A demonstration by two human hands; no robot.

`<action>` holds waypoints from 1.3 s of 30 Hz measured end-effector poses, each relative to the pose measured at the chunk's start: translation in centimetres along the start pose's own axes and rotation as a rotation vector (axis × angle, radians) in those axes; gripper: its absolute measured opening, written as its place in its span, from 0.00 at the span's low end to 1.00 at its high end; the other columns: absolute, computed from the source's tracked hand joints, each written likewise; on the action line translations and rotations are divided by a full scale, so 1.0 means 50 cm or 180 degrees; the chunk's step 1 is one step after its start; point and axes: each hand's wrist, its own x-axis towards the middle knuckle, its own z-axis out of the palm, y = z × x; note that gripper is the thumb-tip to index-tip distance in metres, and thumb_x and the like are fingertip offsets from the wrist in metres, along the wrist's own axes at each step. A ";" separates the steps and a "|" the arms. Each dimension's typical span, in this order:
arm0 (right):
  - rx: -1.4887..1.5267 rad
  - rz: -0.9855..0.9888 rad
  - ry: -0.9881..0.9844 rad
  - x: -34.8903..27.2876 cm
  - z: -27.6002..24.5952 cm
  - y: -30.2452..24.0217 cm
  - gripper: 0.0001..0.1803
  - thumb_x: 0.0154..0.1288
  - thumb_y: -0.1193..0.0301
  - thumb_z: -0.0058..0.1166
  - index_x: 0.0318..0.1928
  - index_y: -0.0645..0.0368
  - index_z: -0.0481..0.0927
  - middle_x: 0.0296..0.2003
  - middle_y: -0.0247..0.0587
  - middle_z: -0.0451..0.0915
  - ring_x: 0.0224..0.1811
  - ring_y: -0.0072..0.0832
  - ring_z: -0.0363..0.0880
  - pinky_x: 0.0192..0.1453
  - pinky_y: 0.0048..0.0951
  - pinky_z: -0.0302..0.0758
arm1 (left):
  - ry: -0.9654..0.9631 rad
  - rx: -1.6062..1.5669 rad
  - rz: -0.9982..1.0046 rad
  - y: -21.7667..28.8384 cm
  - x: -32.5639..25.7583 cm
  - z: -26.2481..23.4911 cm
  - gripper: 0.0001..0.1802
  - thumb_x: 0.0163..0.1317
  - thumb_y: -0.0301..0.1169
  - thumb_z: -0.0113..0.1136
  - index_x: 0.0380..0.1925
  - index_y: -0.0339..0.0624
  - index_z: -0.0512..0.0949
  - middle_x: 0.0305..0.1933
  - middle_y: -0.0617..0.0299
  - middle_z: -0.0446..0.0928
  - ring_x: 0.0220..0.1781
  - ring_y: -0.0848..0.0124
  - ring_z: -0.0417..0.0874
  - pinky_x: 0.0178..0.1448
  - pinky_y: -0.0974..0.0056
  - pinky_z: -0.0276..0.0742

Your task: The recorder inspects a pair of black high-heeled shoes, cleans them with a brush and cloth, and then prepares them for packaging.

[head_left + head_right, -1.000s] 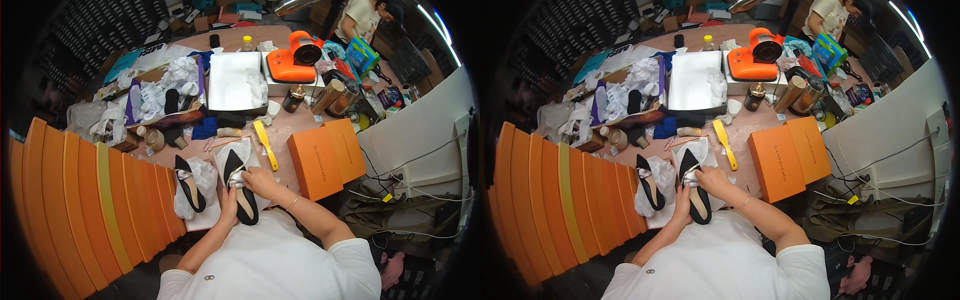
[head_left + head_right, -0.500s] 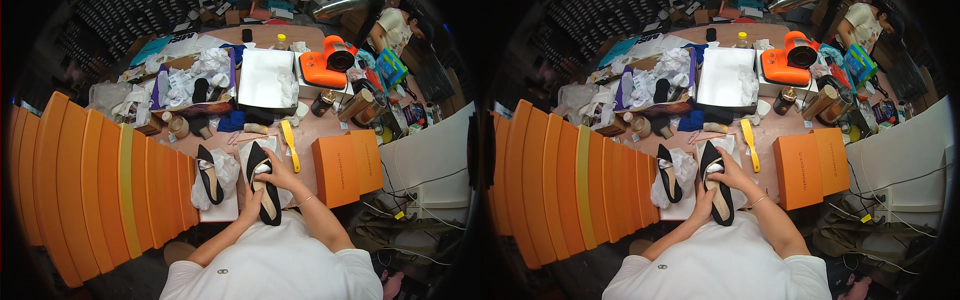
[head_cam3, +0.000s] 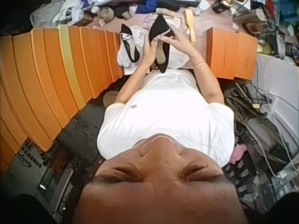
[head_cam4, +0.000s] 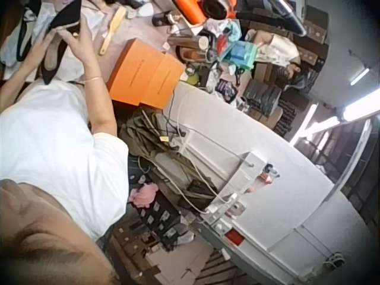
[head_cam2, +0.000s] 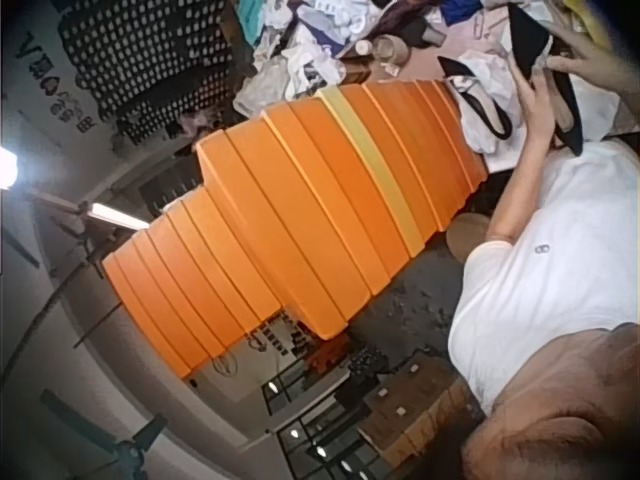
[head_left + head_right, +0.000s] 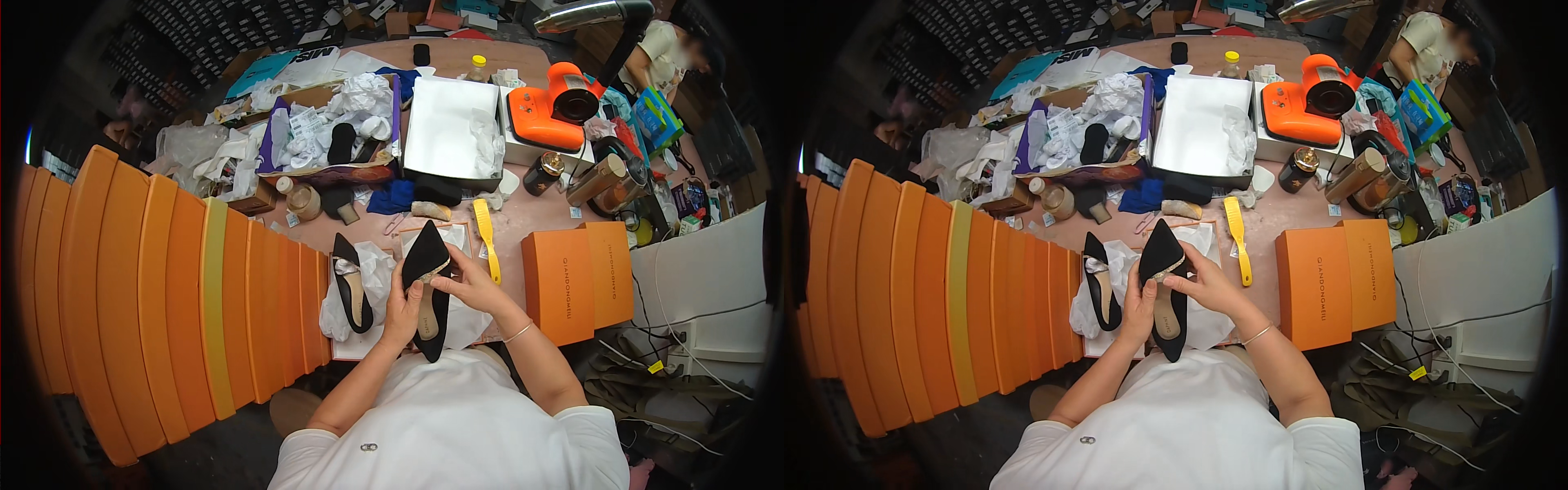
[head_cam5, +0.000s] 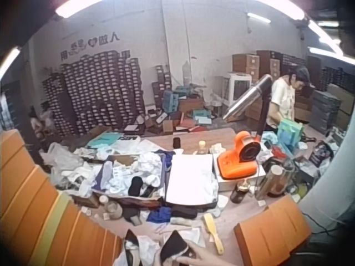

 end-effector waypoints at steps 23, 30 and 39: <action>-0.2270 0.1020 0.1513 0.029 -0.249 0.293 0.45 0.57 0.70 0.61 0.73 0.55 0.52 0.54 0.60 0.74 0.52 0.50 0.78 0.54 0.41 0.77 | -0.0836 -0.3526 -0.2068 0.000 0.013 -0.013 0.37 0.55 0.34 0.63 0.63 0.32 0.62 0.60 0.42 0.71 0.69 0.46 0.66 0.70 0.43 0.67; -0.1944 0.0514 0.1684 -0.085 -0.240 0.199 0.31 0.64 0.71 0.54 0.68 0.57 0.65 0.44 0.59 0.80 0.42 0.44 0.82 0.47 0.37 0.77 | -0.0107 -0.1689 -0.1389 0.019 0.020 0.016 0.39 0.56 0.25 0.66 0.66 0.41 0.58 0.56 0.57 0.73 0.53 0.65 0.79 0.58 0.61 0.78; -0.4119 -0.1793 0.0768 -0.077 -0.097 -0.064 0.24 0.68 0.70 0.52 0.64 0.51 0.70 0.25 0.39 0.73 0.22 0.32 0.75 0.25 0.32 0.73 | -0.0466 -0.0018 0.0126 0.019 0.018 0.032 0.49 0.49 0.20 0.67 0.70 0.38 0.52 0.47 0.60 0.74 0.49 0.71 0.75 0.55 0.67 0.72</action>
